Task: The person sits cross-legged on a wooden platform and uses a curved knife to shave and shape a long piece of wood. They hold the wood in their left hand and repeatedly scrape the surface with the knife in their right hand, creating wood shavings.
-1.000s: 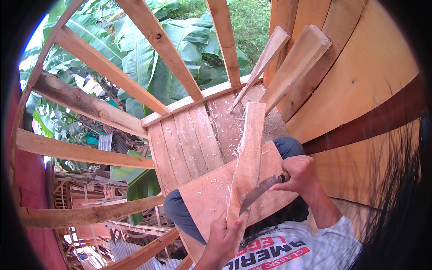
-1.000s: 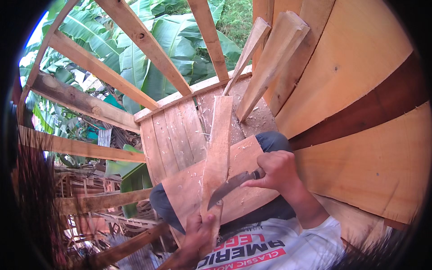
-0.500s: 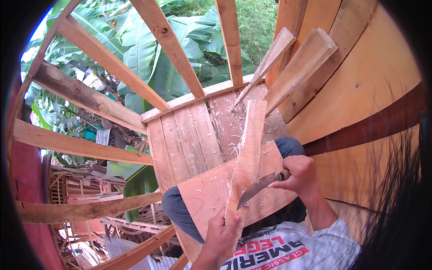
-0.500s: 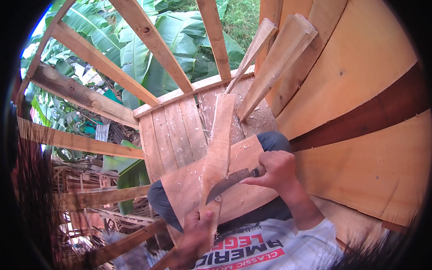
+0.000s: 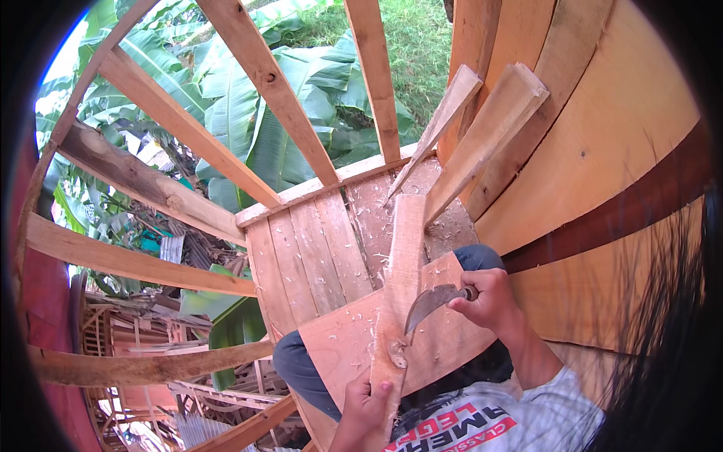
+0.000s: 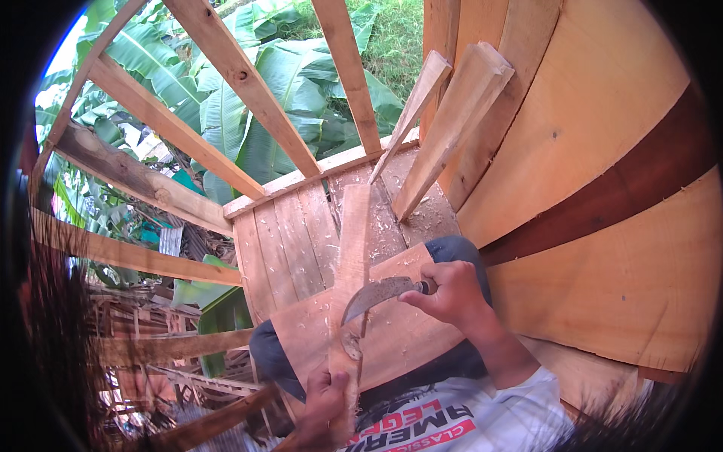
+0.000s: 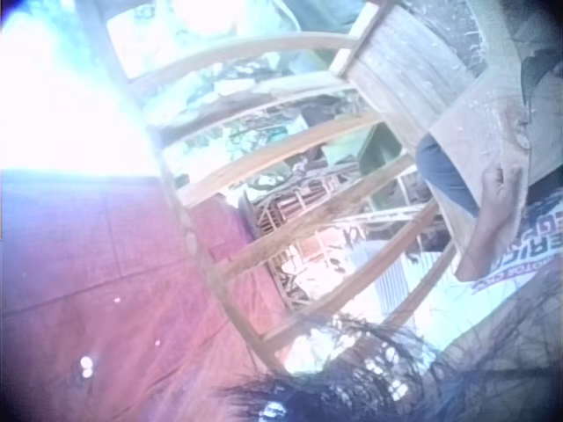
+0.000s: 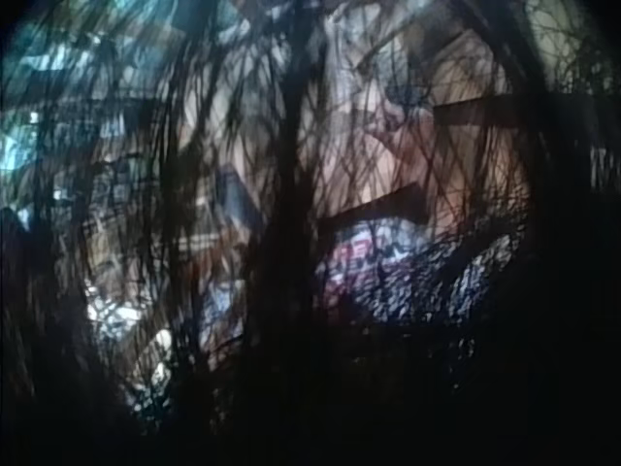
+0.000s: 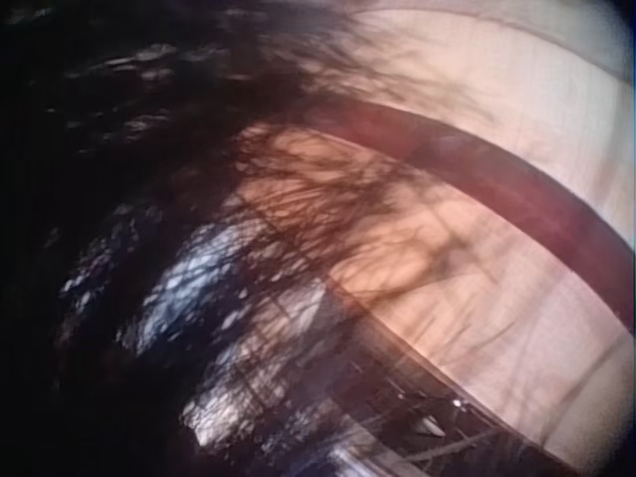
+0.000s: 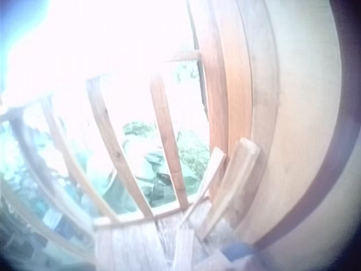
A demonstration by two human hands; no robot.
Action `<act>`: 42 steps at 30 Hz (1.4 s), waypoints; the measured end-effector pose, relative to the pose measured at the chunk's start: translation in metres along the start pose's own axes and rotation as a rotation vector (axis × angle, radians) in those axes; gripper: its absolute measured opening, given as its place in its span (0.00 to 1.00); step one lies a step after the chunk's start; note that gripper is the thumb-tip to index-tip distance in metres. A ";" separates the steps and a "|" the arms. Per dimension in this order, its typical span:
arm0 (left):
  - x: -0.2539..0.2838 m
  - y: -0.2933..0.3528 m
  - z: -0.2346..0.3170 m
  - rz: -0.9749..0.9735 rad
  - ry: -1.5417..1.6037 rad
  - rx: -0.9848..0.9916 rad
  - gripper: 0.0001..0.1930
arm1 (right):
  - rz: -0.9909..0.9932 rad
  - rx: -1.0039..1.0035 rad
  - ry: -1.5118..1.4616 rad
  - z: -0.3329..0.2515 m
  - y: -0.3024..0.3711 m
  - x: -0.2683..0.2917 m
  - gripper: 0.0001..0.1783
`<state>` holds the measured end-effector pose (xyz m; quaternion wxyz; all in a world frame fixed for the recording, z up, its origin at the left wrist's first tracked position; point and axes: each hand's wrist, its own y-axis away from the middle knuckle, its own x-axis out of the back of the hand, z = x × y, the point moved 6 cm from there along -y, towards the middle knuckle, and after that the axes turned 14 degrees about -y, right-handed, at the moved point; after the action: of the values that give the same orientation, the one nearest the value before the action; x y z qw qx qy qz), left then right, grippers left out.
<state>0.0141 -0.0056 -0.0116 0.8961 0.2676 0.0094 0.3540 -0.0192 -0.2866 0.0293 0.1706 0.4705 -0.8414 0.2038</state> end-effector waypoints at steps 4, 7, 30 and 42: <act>-0.004 0.004 0.009 -0.010 -0.092 -0.079 0.14 | 0.065 0.068 0.185 -0.009 -0.005 0.016 0.40; -0.009 0.014 0.012 -0.032 -0.036 0.027 0.14 | 0.079 0.061 0.227 -0.013 -0.011 0.029 0.41; -0.011 0.014 0.003 0.018 -0.191 -0.152 0.16 | 0.310 0.145 0.400 -0.012 -0.048 0.055 0.42; 0.006 0.029 0.005 0.038 0.007 0.133 0.13 | 0.182 -0.072 -0.033 -0.012 -0.071 0.038 0.39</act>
<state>0.0017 0.0134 0.0080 0.8694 0.3255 0.0310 0.3705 0.0244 -0.3416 0.0710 0.1542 0.3891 -0.8901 0.1802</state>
